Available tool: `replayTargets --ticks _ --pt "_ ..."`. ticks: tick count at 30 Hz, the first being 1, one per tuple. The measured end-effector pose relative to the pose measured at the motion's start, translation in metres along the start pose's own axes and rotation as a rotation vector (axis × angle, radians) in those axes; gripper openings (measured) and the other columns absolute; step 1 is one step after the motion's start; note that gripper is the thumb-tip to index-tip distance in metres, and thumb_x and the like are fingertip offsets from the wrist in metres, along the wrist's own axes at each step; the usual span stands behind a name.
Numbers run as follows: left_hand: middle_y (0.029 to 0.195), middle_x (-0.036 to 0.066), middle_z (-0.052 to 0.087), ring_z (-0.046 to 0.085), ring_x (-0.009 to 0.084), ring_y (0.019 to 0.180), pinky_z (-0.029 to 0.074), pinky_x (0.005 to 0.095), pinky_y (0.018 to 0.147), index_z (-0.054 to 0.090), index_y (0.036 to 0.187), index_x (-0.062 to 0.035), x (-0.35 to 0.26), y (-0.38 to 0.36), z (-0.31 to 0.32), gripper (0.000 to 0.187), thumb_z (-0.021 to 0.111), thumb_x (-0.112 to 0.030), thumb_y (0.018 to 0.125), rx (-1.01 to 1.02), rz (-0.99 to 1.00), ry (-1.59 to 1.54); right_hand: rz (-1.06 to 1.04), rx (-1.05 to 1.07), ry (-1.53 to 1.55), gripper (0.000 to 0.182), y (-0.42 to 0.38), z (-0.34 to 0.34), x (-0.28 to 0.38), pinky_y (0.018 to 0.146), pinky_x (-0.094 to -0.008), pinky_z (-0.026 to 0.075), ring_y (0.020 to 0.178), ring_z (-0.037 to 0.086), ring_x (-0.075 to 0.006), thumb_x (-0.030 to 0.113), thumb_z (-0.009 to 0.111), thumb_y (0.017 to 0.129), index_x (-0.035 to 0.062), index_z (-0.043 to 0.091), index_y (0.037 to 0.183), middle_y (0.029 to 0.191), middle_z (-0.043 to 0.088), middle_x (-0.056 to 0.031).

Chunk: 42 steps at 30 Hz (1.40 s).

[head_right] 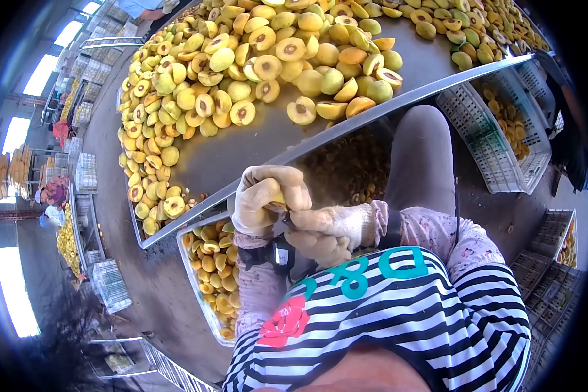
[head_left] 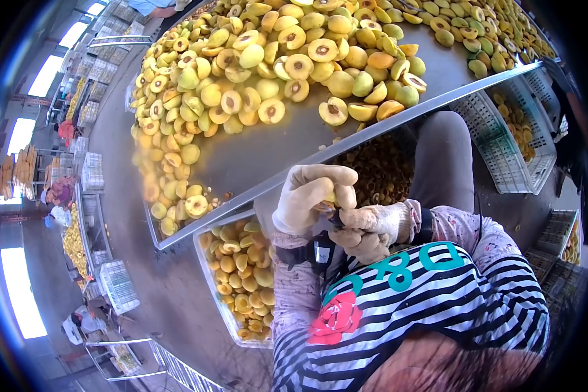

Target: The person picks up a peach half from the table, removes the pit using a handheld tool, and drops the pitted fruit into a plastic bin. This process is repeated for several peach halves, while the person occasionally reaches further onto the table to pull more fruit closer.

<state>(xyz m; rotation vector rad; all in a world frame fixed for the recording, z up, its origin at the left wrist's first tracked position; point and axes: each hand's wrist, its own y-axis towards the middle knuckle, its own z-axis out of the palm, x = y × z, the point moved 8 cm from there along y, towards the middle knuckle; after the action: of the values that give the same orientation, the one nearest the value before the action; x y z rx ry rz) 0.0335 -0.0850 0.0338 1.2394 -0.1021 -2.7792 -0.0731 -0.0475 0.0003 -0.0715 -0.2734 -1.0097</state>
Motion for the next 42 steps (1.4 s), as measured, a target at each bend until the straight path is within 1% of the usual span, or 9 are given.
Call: replayTargets --ticks 6,16,19,21,24,27,29,34,42 --pt "0.084 0.015 0.072 0.070 0.0223 0.077 0.056 0.0297 0.068 0.067 0.117 0.0103 0.003 -0.002 -0.003 0.031 0.057 -0.011 0.097 -0.147 -0.023 0.010 -0.005 -0.322 -0.302 0.048 -0.003 -0.020 0.006 0.037 -0.0194 0.030 0.042 0.038 -0.0053 0.057 0.052 0.101 0.0146 0.049 0.080 0.053 0.042 0.0058" --pt "0.090 0.008 0.068 0.064 0.0258 0.085 0.054 0.0417 0.082 0.059 0.128 -0.0018 0.018 -0.009 -0.048 0.037 0.044 -0.028 0.107 -0.634 0.393 -0.248 -0.092 0.445 0.277 0.050 -0.013 0.035 0.011 0.035 -0.0197 0.034 0.038 0.038 -0.0049 0.060 0.049 0.100 0.0133 0.050 0.081 0.053 0.045 0.0048" --pt "0.090 0.009 0.066 0.063 0.0237 0.085 0.054 0.0430 0.082 0.057 0.130 0.0004 0.001 -0.062 -0.059 0.042 0.042 -0.031 0.107 -0.766 0.408 0.012 -0.105 -0.128 -0.034 0.051 -0.014 -0.012 0.013 0.035 -0.0218 0.030 0.040 0.035 -0.0053 0.062 0.050 0.099 0.0134 0.049 0.084 0.056 0.044 0.0046" --pt "0.092 0.011 0.066 0.065 0.0249 0.083 0.055 0.0383 0.075 0.057 0.129 0.0048 -0.031 -0.119 -0.033 0.034 0.054 -0.008 0.098 -0.847 0.603 1.416 -0.106 -0.477 -0.368 0.046 -0.026 -0.032 0.024 0.039 -0.0205 0.037 0.041 0.041 -0.0066 0.054 0.049 0.103 0.0096 0.053 0.093 0.063 0.052 0.0015" --pt "0.107 0.019 0.069 0.068 0.0322 0.092 0.054 0.0423 0.082 0.062 0.124 0.0036 -0.012 -0.250 -0.073 0.036 0.061 -0.019 0.095 -1.446 0.355 1.261 -0.164 -0.583 -0.385 0.056 -0.027 -0.048 0.029 0.040 -0.0208 0.032 0.043 0.036 -0.0057 0.061 0.041 0.103 0.0072 0.057 0.101 0.064 0.048 0.0015" --pt "0.135 0.028 0.054 0.054 0.0412 0.121 0.049 0.0496 0.097 0.050 0.140 -0.0004 0.062 -0.386 -0.140 0.056 0.061 -0.029 0.094 -1.718 -0.649 1.756 -0.280 -0.553 -0.322 0.029 -0.030 -0.050 0.041 0.047 -0.0204 0.047 0.051 0.055 -0.0085 0.033 0.060 0.102 0.0047 0.053 0.106 0.072 0.059 -0.0043" --pt "0.145 0.033 0.041 0.045 0.0463 0.129 0.042 0.0547 0.104 0.037 0.149 -0.0013 0.071 -0.399 -0.147 0.069 0.058 -0.035 0.093 -1.553 -1.104 1.855 -0.300 -0.674 -0.525 0.030 -0.037 -0.044 0.056 0.046 -0.0214 0.043 0.051 0.053 -0.0080 0.036 0.062 0.100 0.0081 0.051 0.097 0.072 0.058 -0.0038" --pt "0.105 0.021 0.067 0.066 0.0319 0.092 0.054 0.0397 0.087 0.065 0.111 0.0042 -0.059 -0.153 -0.059 0.024 0.060 -0.011 0.093 -1.167 0.379 1.669 -0.593 -0.953 -1.020 0.033 -0.068 -0.038 0.082 0.052 -0.0234 0.042 0.057 0.050 -0.0083 0.036 0.064 0.097 0.0083 0.054 0.112 0.075 0.055 -0.0013" --pt "0.123 0.020 0.066 0.067 0.0306 0.100 0.052 0.0397 0.094 0.057 0.130 -0.0006 0.019 0.135 -0.088 0.049 0.066 -0.029 0.092 -0.305 -0.051 2.041 -0.733 -0.876 -0.577 0.023 -0.121 -0.040 0.098 0.050 -0.0214 0.039 0.056 0.045 -0.0069 0.028 0.058 0.101 0.0086 0.050 0.111 0.073 0.051 0.0017"
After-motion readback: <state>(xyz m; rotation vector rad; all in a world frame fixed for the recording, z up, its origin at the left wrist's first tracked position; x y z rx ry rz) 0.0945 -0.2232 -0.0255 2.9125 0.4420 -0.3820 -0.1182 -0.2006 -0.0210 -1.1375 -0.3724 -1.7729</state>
